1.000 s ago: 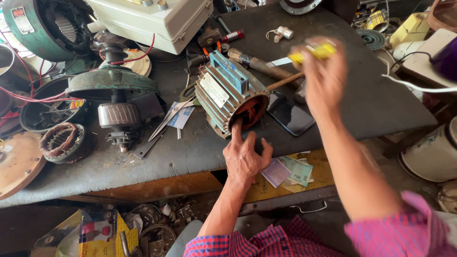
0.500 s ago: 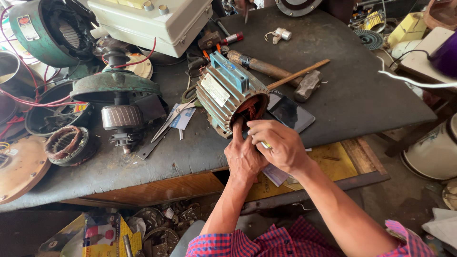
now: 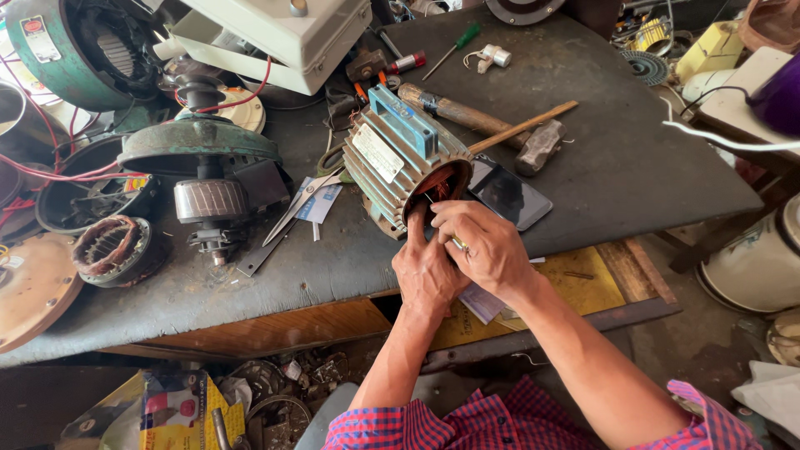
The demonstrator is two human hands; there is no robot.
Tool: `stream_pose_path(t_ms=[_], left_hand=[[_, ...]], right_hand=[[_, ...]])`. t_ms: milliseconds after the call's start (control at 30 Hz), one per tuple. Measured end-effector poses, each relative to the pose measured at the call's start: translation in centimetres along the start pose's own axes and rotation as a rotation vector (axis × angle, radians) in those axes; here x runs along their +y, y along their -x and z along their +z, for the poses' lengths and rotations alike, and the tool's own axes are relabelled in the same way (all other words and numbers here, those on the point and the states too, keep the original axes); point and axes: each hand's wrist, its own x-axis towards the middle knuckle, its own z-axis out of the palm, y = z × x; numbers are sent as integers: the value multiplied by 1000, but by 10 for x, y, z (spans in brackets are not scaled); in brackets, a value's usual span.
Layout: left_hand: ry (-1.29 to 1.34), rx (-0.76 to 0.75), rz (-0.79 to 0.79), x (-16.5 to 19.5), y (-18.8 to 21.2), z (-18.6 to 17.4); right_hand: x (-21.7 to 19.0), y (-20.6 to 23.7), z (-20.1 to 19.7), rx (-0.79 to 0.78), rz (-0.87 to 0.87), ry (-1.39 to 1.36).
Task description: The person works on an electric motor stator, using a wooden stick and a screwdriver to adjust copper windings inside the stator slots. They also use a smartphone flashlight to illuminate the interior while continuing to manipulate the windings.
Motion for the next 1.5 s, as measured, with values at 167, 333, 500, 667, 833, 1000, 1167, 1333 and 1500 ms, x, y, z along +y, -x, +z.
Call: stream_pose_path(t_ms=[167,333,500,667,833,1000,1167,1333,1500], left_hand=[[-19,-15,2,-1,1,1],[-26,0,14,-3,1,4],[-33,-31,-27,-4,0,6],[-73,-57,-29,-5,-1,7],[-68,-47,-23,-5,0,5],[-19,-27,-16,-4,-2,3],[3,-28,-30,-4,-2,1],[0,-69,-43,-7,-2,4],[-26,-103,-63,-8,-2,5]], right_hand=[[-1,-1,-1,-3,-44,24],[0,-2,0,-24,3,42],[2,-4,0,-81,132,10],[3,-8,-2,-152,166,85],[-1,-11,-3,-166,133,125],[-1,-12,-7,-199,74,147],[2,-15,-9,-224,10,153],[1,-19,-11,-235,46,148],[1,-22,-11,-227,88,125]])
